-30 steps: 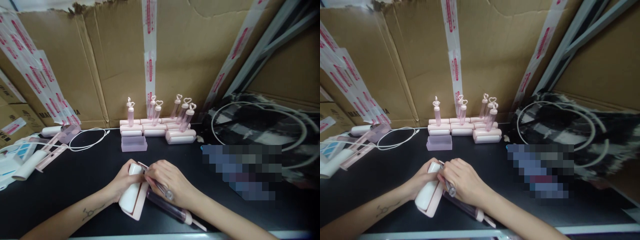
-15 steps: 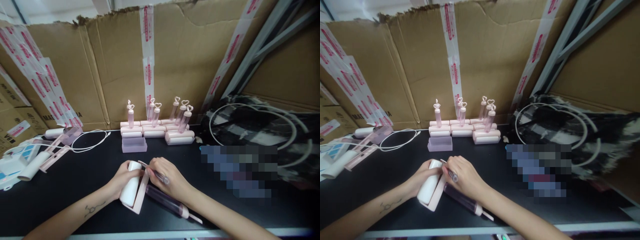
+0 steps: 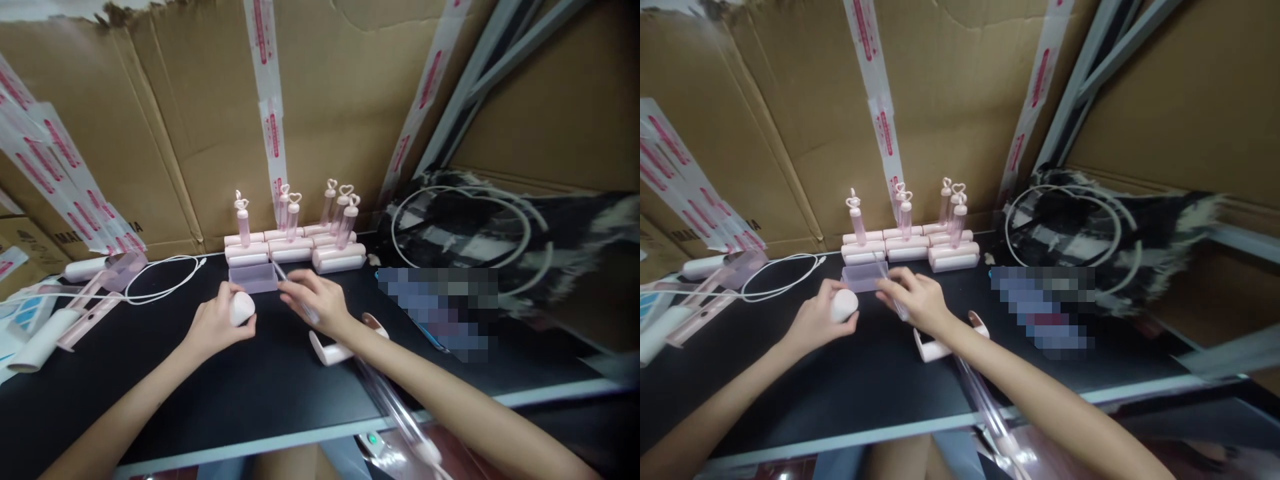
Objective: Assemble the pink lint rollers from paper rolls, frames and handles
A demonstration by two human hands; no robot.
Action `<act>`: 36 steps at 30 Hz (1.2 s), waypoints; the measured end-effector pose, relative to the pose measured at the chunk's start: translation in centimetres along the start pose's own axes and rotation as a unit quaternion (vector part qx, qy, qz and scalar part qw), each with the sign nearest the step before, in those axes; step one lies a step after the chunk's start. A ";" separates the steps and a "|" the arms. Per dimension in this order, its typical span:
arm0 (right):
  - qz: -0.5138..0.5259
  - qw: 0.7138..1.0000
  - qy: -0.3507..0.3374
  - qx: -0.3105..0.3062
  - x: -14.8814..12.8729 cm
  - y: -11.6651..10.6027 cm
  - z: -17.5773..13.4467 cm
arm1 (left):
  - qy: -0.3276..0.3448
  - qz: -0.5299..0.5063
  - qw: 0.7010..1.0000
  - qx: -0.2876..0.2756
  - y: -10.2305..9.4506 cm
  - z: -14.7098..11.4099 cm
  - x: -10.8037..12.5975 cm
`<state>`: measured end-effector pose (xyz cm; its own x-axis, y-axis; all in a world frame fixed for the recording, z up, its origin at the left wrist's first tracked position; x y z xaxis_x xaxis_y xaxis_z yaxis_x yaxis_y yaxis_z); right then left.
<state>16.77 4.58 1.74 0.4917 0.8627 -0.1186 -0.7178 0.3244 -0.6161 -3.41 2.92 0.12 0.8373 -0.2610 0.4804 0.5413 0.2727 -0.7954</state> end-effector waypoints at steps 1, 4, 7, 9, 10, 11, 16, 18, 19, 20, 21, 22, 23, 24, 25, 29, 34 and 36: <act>-0.019 1.000 0.006 0.005 0.8 0.0 0.5 | 0.031 0.031 0.999 0.003 0.2 -0.2 0.2; 0.052 0.996 0.029 0.063 2.8 -1.3 2.0 | 0.121 0.109 0.986 0.041 0.4 -0.6 0.7; 0.253 0.959 0.096 0.082 2.6 -2.6 2.2 | 0.196 0.188 0.957 0.101 0.3 -0.8 1.1; 0.347 0.928 0.133 0.034 0.9 -2.3 1.8 | 0.226 0.212 0.943 0.121 0.4 -0.8 1.3; 0.360 0.922 0.143 0.009 -0.1 -1.9 1.4 | 0.237 0.216 0.939 0.120 0.6 -0.8 1.4; 0.357 0.922 0.149 -0.012 -1.1 -1.5 1.0 | 0.245 0.218 0.938 0.113 0.7 -0.9 1.5; 0.310 0.932 0.175 -0.070 -3.1 1.1 0.0 | 0.273 0.205 0.936 0.085 1.6 -1.4 1.9; 0.318 0.924 0.194 -0.083 -2.9 1.6 0.0 | 0.286 0.205 0.932 0.083 1.8 -1.7 2.2; 0.323 0.920 0.202 -0.088 -2.8 1.7 0.0 | 0.293 0.207 0.930 0.081 1.9 -1.8 2.3; 0.328 0.917 0.207 -0.094 -2.7 1.7 0.0 | 0.299 0.210 0.927 0.080 1.9 -1.9 2.4; 0.331 0.914 0.211 -0.100 -2.7 1.7 0.0 | 0.303 0.212 0.926 0.079 2.0 -2.0 2.5; 0.334 0.912 0.212 -0.105 -2.7 1.6 0.0 | 0.307 0.213 0.924 0.079 2.0 -2.1 2.5; 0.334 0.912 0.212 -0.108 -2.8 1.6 0.0 | 0.309 0.213 0.924 0.080 2.1 -2.1 2.5; 0.332 0.913 0.211 -0.110 -2.9 1.6 0.0 | 0.310 0.213 0.923 0.081 2.1 -2.0 2.4; 0.325 0.916 0.210 -0.109 -2.9 1.6 0.1 | 0.311 0.215 0.922 0.084 2.1 -2.0 2.3; 0.275 0.932 0.204 -0.121 -2.9 2.2 1.3 | 0.307 0.216 0.921 0.104 1.9 -1.3 1.5; 0.265 0.939 0.174 -0.133 -2.5 4.1 4.2 | 0.291 0.245 0.915 0.133 1.1 0.2 -0.1; 0.271 0.940 0.159 -0.135 -2.3 4.7 5.1 | 0.285 0.238 0.916 0.152 0.7 0.6 -0.7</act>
<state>9.75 6.09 3.08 0.2439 0.6990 -0.6722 -0.7754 -0.2758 -0.5681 -3.54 3.88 -0.52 0.8550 -0.4626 -0.2344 0.1941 0.7046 -0.6825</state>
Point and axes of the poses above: each hand's wrist, its own z-axis towards the middle knuckle, its own y-axis out of the palm, x = y × z, the point moved 4 cm from there along z, towards the middle knuckle, and after that the axes turned 8 degrees about z, right-handed, at the moved point
